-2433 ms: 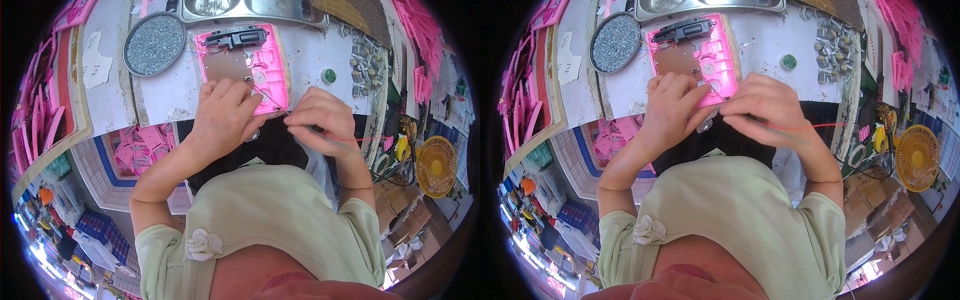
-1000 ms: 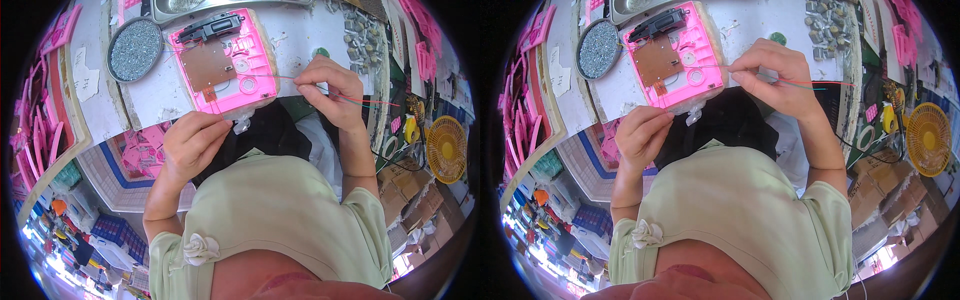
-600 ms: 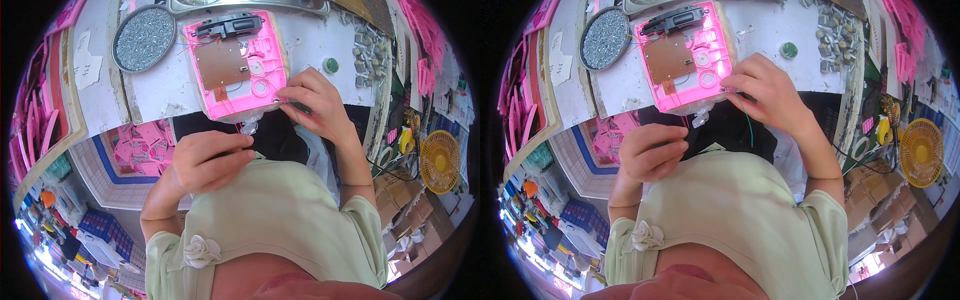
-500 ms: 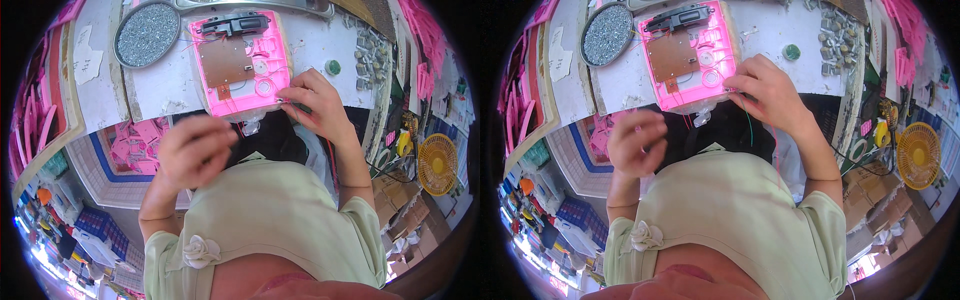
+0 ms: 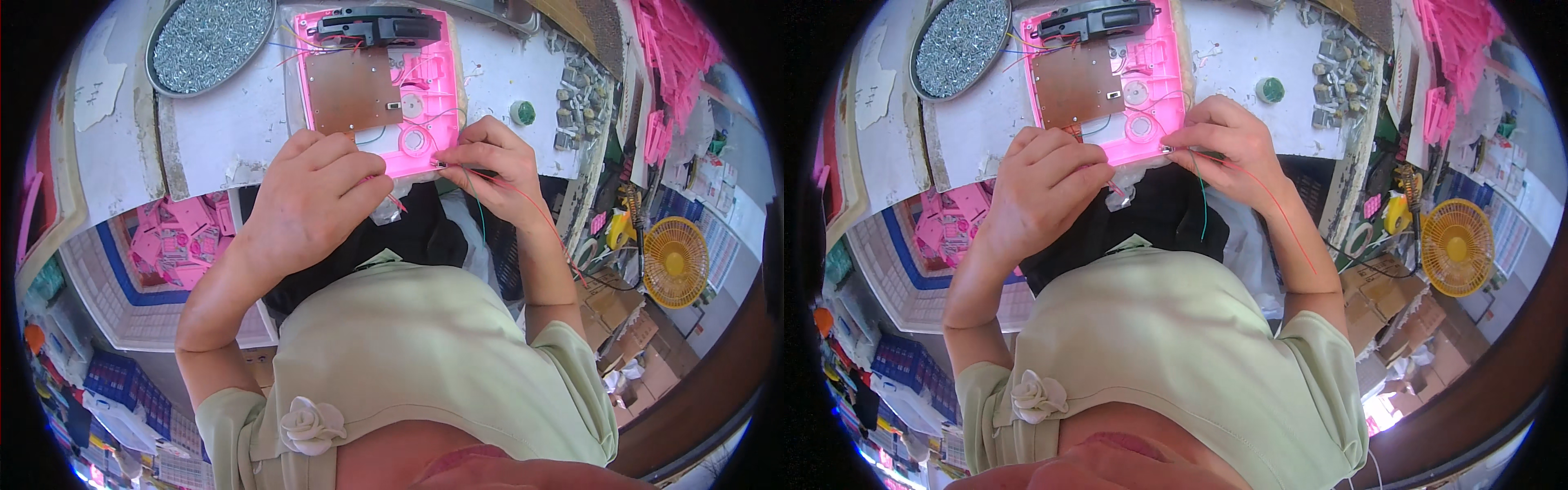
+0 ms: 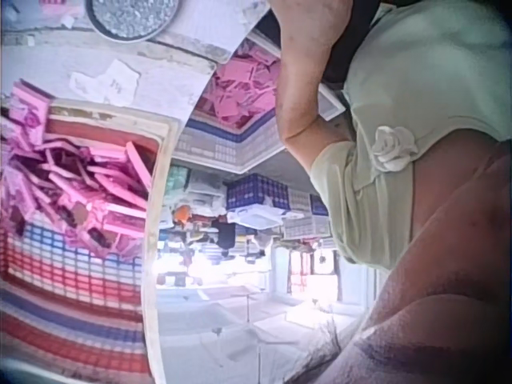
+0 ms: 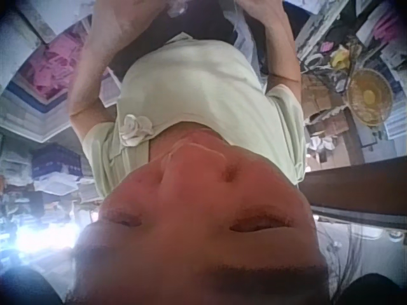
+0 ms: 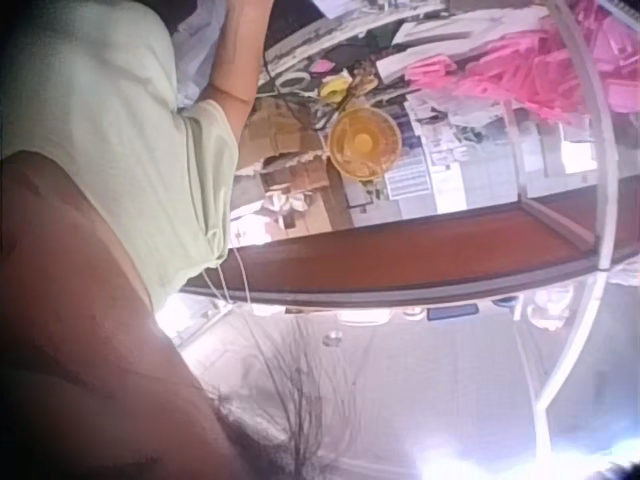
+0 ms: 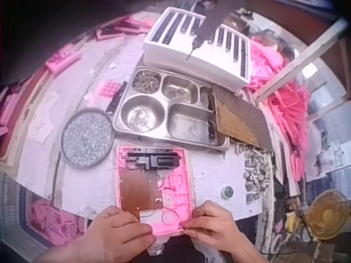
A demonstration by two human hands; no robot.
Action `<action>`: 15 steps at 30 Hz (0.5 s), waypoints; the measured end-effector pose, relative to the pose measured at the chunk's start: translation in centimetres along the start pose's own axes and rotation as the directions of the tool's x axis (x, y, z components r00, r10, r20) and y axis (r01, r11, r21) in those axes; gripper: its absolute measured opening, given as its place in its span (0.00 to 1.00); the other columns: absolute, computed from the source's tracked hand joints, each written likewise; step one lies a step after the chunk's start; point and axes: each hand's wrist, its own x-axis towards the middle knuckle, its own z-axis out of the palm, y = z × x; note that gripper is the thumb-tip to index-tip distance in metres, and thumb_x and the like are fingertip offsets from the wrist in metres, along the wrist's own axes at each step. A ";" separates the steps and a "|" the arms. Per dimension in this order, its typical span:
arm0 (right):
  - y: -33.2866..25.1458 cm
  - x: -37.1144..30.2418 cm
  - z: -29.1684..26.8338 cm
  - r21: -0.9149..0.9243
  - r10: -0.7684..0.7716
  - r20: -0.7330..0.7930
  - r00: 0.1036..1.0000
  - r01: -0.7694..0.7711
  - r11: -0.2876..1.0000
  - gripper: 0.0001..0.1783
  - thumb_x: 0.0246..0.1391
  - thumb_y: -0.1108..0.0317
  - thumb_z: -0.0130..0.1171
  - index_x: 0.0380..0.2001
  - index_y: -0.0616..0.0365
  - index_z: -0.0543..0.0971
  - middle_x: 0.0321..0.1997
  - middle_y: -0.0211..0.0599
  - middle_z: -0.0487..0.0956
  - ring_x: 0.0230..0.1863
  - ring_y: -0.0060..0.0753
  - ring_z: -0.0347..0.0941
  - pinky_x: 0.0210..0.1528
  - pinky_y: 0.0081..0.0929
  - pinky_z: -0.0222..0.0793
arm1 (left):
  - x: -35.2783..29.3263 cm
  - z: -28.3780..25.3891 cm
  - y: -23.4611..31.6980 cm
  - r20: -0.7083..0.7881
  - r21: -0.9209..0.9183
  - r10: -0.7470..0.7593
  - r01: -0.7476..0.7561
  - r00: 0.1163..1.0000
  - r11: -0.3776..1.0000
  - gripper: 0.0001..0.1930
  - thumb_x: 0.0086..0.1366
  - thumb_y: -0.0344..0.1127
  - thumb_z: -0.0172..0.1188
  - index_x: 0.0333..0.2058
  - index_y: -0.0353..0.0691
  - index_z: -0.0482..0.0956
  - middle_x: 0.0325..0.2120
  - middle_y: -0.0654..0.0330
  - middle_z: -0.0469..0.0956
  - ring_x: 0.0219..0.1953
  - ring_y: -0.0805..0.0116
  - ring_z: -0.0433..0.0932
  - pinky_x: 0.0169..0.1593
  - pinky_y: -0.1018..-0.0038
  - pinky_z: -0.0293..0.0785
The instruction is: Soldering wires and assembling the internal components of a pink toy device at a factory workbench.
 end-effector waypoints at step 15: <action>-0.9 0.5 -0.4 -0.111 -0.050 0.012 0.999 0.051 0.992 0.14 0.44 0.73 0.78 0.37 0.60 0.87 0.32 0.36 0.80 0.34 0.33 0.76 0.34 0.26 0.70 | 1.0 0.4 -0.7 -0.007 -0.111 -0.077 0.076 0.997 0.991 0.12 0.50 0.29 0.72 0.34 0.41 0.82 0.29 0.61 0.79 0.31 0.60 0.79 0.35 0.65 0.75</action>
